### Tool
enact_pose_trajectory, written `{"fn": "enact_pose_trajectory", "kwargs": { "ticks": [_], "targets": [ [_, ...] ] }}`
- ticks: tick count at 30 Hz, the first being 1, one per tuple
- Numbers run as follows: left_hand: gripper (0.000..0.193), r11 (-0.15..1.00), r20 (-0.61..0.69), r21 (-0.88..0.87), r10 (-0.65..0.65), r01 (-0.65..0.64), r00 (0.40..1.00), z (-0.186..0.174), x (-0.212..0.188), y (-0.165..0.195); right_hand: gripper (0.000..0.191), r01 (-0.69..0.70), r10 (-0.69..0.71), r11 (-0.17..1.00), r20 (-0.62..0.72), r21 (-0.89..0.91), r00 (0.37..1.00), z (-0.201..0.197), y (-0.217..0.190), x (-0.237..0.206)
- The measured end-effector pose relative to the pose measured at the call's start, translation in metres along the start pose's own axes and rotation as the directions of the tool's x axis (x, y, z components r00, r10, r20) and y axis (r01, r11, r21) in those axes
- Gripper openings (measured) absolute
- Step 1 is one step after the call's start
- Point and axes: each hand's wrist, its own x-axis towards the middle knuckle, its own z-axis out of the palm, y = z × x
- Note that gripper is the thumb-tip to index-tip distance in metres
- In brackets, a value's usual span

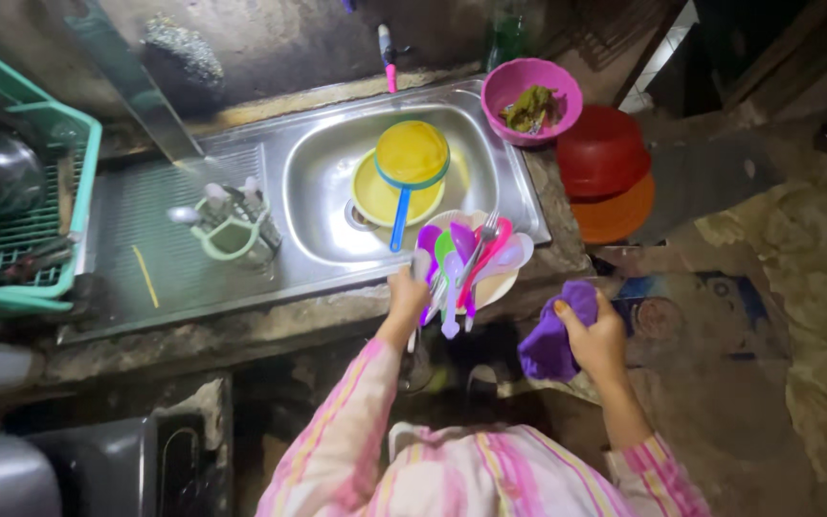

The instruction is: The person wipes cutlery and plastic utensils dry with a purple cloth at the kitchen sink, turning items over and stacking them on a plate. They adjust the stove knob, move a pot lid onto a pot, and finally place a spoon holder into the sink.

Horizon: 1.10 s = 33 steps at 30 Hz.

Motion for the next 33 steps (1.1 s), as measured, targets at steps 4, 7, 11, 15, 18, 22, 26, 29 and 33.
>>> {"fn": "enact_pose_trajectory", "kwargs": {
  "ticks": [4,7,11,15,18,22,26,29,33],
  "targets": [
    [0.045,0.942,-0.268,0.262,0.278,-0.208,0.922,0.027,0.052,0.01,0.031,-0.092,0.085,0.985,0.05,0.149,0.995,-0.008,0.008,0.013],
    [0.045,0.957,-0.247,0.285,0.134,-0.06,0.96,0.043,0.065,0.012,0.031,-0.133,0.127,0.982,0.056,0.132,0.99,-0.021,0.01,0.025],
    [0.017,0.874,-0.148,0.486,0.083,-0.001,0.985,0.059,0.067,0.006,0.03,-0.141,0.131,0.976,0.068,0.168,0.989,-0.03,0.005,0.039],
    [0.012,0.831,-0.091,0.547,0.179,-0.101,0.98,0.063,0.066,-0.006,0.029,-0.107,0.1,0.991,0.085,0.081,0.991,-0.023,-0.011,0.05],
    [0.018,0.842,-0.083,0.509,0.252,-0.176,0.964,0.056,0.064,-0.008,0.033,-0.259,0.221,0.915,0.152,0.31,0.963,-0.005,-0.024,0.059],
    [0.022,0.845,-0.116,0.458,0.365,-0.277,0.924,0.026,0.057,-0.006,0.031,-0.536,0.405,0.616,0.352,0.577,0.844,0.019,-0.034,0.07],
    [0.025,0.879,-0.263,0.349,0.425,-0.325,0.866,-0.036,0.062,-0.01,0.036,-0.624,0.378,0.305,0.51,0.719,0.773,0.046,-0.041,0.079],
    [0.023,0.882,-0.365,0.347,0.441,-0.32,0.82,-0.093,0.083,-0.016,0.042,-0.629,0.328,0.167,0.559,0.759,0.761,0.079,-0.052,0.077],
    [0.021,0.892,-0.448,0.411,0.379,-0.19,0.809,-0.173,0.114,-0.032,0.052,-0.699,0.23,0.109,0.666,0.707,0.71,0.126,-0.077,0.047]
  ]
}}
